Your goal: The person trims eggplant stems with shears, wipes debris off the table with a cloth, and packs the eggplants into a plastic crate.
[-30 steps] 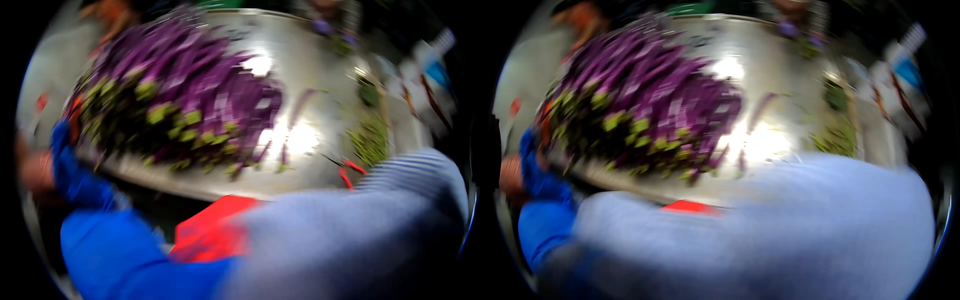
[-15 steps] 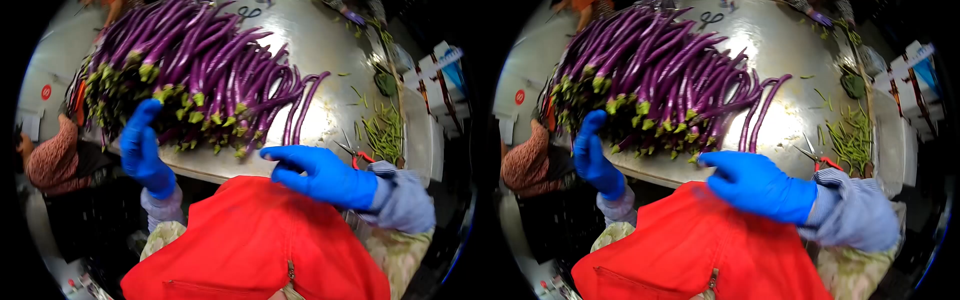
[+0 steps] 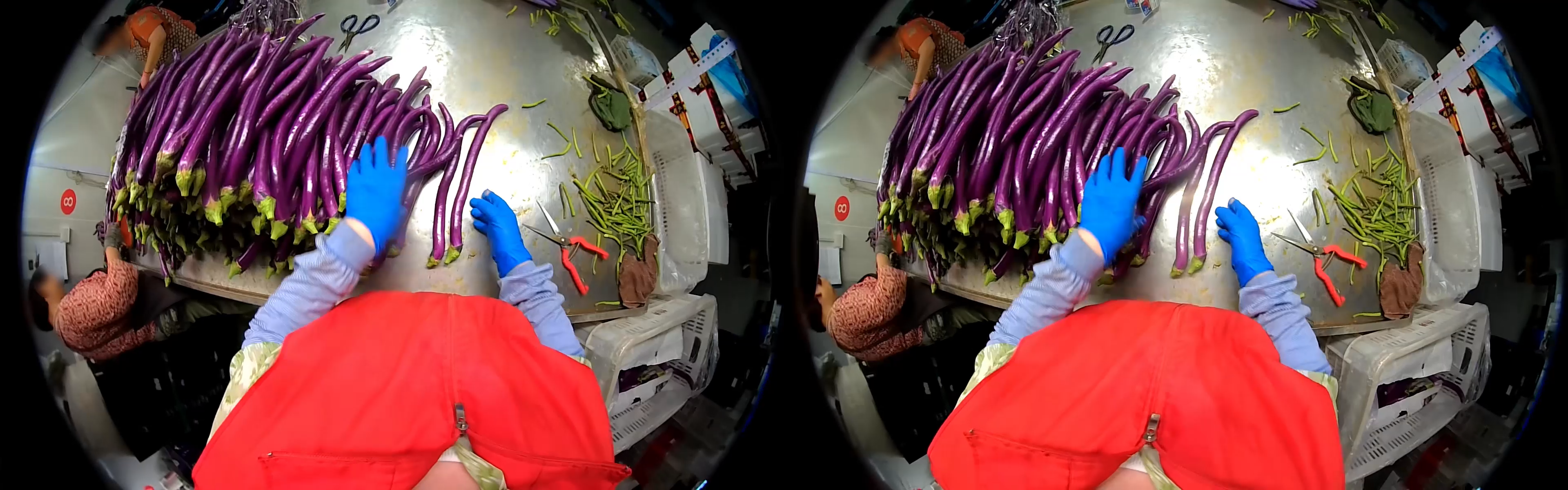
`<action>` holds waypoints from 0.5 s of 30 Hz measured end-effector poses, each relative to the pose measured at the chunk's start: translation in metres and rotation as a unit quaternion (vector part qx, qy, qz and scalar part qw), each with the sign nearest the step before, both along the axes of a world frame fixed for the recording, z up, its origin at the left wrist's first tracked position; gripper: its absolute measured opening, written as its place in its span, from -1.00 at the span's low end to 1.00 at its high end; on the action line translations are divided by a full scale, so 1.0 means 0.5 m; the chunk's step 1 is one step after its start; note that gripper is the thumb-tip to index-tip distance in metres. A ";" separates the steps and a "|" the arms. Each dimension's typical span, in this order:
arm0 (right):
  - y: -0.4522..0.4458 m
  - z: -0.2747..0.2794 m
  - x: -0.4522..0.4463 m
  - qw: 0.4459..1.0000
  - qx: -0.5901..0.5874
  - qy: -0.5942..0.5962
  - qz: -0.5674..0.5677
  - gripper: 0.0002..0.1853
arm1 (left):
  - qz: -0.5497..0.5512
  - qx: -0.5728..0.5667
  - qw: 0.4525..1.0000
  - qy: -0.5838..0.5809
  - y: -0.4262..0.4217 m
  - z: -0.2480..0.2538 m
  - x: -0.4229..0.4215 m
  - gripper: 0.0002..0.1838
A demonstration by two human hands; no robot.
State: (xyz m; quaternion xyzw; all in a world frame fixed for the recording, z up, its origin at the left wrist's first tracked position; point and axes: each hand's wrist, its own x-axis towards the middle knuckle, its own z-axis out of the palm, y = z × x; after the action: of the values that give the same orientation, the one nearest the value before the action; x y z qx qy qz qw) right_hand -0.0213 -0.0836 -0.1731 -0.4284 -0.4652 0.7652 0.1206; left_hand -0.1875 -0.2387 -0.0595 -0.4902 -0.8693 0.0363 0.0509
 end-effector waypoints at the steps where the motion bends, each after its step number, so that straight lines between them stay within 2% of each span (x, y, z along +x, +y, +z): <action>1: 0.005 -0.016 -0.010 0.999 -0.028 0.028 0.000 -0.66 | 0.044 -0.058 0.997 -0.032 0.019 0.001 -0.018 0.04; 2: 0.012 -0.030 -0.020 0.997 -0.056 0.055 -0.001 -0.71 | 0.087 -0.116 0.987 -0.064 0.039 0.002 -0.037 0.10; 3: 0.016 -0.041 -0.034 0.986 -0.108 0.123 0.038 -0.82 | 0.080 -0.123 0.989 -0.010 0.042 -0.055 -0.069 0.11; 6: 0.027 -0.026 -0.078 0.978 -0.166 0.053 0.114 -0.82 | 0.129 -0.122 0.966 -0.189 0.074 -0.023 -0.087 0.02; 7: 0.029 -0.034 -0.092 0.969 -0.188 0.060 0.149 -0.80 | 0.131 -0.079 0.958 -0.242 0.074 -0.022 -0.089 0.01; 10: 0.012 -0.003 -0.113 0.976 -0.174 0.040 0.122 -0.79 | 0.157 0.043 0.904 -0.395 0.060 -0.043 -0.089 0.00; 12: 0.010 -0.009 -0.113 0.946 -0.279 0.143 0.076 -0.76 | 0.201 0.116 0.842 -0.487 0.049 -0.101 -0.092 0.02; 14: 0.000 -0.018 -0.125 0.911 -0.355 0.206 0.050 -0.75 | 0.215 0.155 0.837 -0.479 0.048 -0.131 -0.091 0.04; 15: -0.004 -0.014 -0.131 0.911 -0.351 0.212 0.049 -0.71 | 0.221 0.174 0.834 -0.475 0.046 -0.142 -0.090 0.05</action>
State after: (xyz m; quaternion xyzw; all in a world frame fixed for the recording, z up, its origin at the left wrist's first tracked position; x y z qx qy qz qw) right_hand -0.0866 -0.0857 -0.1800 -0.2471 -0.1504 0.9570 0.0207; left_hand -0.2323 -0.2155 -0.1304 -0.2247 -0.8640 -0.3421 -0.2934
